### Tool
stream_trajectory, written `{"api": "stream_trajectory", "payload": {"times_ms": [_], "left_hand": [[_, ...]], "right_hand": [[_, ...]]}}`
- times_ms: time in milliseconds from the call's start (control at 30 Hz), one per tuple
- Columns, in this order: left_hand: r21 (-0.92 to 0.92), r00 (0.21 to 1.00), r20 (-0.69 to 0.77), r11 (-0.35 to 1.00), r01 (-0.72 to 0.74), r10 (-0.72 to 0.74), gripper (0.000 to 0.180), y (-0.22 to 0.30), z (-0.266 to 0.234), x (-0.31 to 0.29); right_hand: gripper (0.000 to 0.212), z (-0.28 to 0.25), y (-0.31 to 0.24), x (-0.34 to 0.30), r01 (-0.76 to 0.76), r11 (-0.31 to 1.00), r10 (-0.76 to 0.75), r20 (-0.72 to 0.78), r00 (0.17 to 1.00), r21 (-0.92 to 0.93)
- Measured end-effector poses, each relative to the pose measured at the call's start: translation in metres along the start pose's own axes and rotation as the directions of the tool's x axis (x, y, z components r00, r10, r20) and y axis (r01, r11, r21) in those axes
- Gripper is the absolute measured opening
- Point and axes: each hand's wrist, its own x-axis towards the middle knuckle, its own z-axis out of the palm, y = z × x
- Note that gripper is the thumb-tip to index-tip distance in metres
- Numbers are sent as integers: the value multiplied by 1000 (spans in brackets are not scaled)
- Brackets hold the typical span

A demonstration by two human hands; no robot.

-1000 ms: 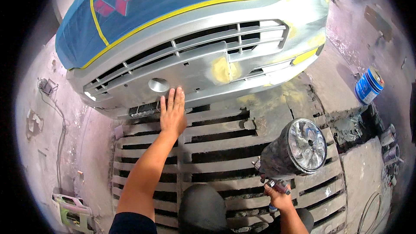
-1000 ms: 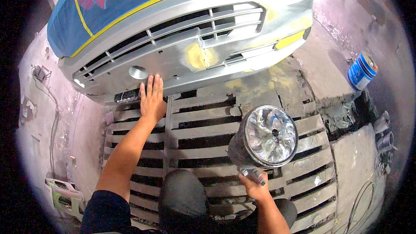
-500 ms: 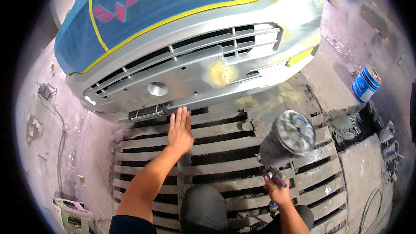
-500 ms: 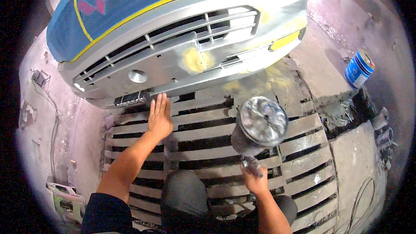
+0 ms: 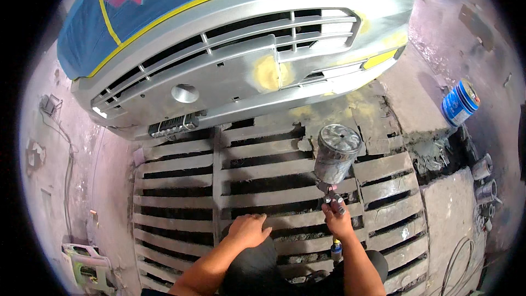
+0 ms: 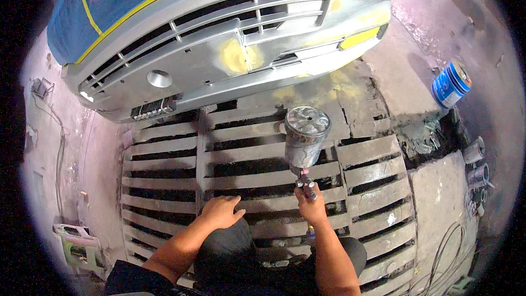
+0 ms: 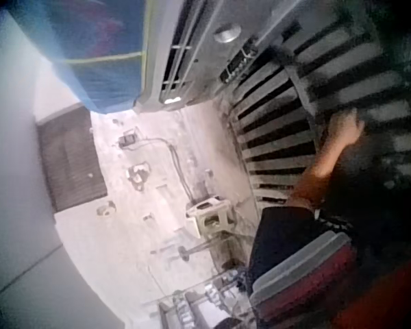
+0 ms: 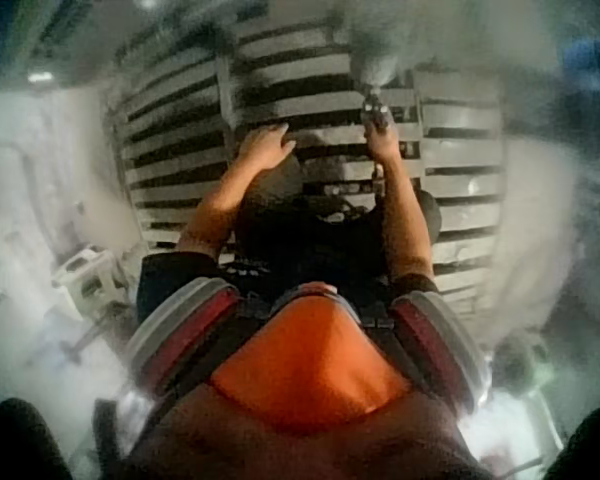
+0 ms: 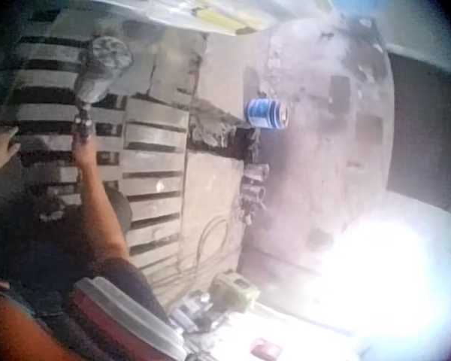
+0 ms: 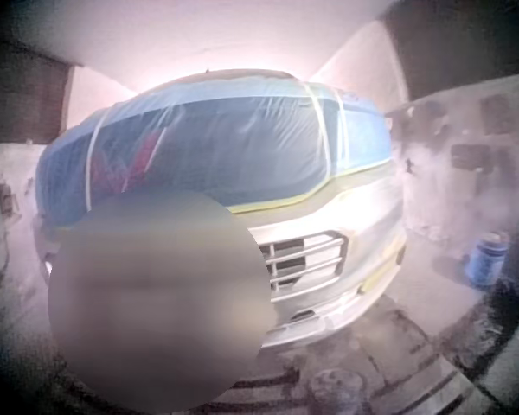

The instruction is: The person uses a spray gun to apply a coat of silver paint to the front bumper of a car. The car is partially covered with blue protective sheeting and yellow tape. The person moves the spray gun back and forth across the bumper surface, covering the grille and lower sections.

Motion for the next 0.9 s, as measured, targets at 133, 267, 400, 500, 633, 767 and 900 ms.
{"api": "stream_trajectory", "payload": {"times_ms": [133, 267, 400, 500, 633, 767, 900], "left_hand": [[15, 995, 99, 1000, 28, -29, 54, -3, 2, 2], [26, 989, 142, 999, 30, -34, 55, 4, -2, 9], [23, 984, 171, 999, 50, -53, 55, 7, -5, 14], [23, 979, 193, 998, 67, -70, 55, 10, -6, 16], [-101, 985, 157, 991, 91, -75, 56, 8, -2, 22], [-723, 989, -23, 686, 83, -144, 61, -14, 14, 55], [-996, 972, 41, 69, 58, -231, 67, -19, -5, 109]], "right_hand": [[21, -1, -13, -3, -100, 994, 98, 57, 994, 32], [23, -7, 5, 3, -39, 999, 40, 36, 999, -14], [25, -10, 7, 4, -102, 994, 106, 76, 991, -48], [25, -6, 4, 2, 2, 999, -1, 15, 1000, -33], [22, -11, -13, -6, -122, 990, 120, 29, 992, 66], [22, -11, -28, -13, -159, 987, 161, 77, 984, -32], [21, -16, -49, -29, -153, 988, 148, 207, 967, 6]]}}
